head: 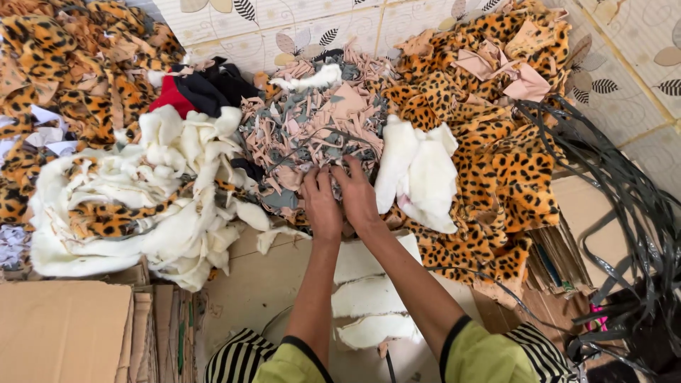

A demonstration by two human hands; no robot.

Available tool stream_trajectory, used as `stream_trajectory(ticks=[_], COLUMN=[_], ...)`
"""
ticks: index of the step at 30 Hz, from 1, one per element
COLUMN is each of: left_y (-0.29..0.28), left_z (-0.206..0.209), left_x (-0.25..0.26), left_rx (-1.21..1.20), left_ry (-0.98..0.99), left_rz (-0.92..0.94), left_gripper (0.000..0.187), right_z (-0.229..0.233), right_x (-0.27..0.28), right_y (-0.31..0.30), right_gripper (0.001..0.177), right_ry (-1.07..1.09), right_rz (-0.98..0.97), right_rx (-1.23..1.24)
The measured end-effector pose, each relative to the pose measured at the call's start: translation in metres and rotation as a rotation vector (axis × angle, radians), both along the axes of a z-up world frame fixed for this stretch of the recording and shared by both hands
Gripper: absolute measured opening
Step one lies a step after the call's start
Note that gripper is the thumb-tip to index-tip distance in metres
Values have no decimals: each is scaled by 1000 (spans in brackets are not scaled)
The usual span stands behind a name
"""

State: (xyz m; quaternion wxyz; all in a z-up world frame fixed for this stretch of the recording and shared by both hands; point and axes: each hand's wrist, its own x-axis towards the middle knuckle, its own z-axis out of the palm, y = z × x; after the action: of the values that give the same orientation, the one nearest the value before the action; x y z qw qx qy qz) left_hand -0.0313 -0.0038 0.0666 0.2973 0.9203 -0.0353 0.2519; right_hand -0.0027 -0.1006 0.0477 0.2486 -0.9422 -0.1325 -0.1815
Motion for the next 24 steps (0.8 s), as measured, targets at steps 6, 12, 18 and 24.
stream_trajectory(ticks=[6, 12, 18, 24], left_y=[-9, -31, -54, -69], left_z=[29, 100, 152, 104], left_x=[-34, -116, -193, -250], left_rx=[-200, -246, -350, -473], left_ry=[-122, -415, -453, -226], left_rz=[-63, -61, -137, -210], left_gripper=[76, 44, 42, 55], right_z=[99, 133, 190, 152], right_x=[-71, -142, -226, -280], right_y=[-8, -39, -63, -75], right_gripper=[40, 80, 77, 60], right_ry=[7, 33, -88, -73], right_rz=[40, -18, -69, -108], right_rx=[212, 245, 329, 342])
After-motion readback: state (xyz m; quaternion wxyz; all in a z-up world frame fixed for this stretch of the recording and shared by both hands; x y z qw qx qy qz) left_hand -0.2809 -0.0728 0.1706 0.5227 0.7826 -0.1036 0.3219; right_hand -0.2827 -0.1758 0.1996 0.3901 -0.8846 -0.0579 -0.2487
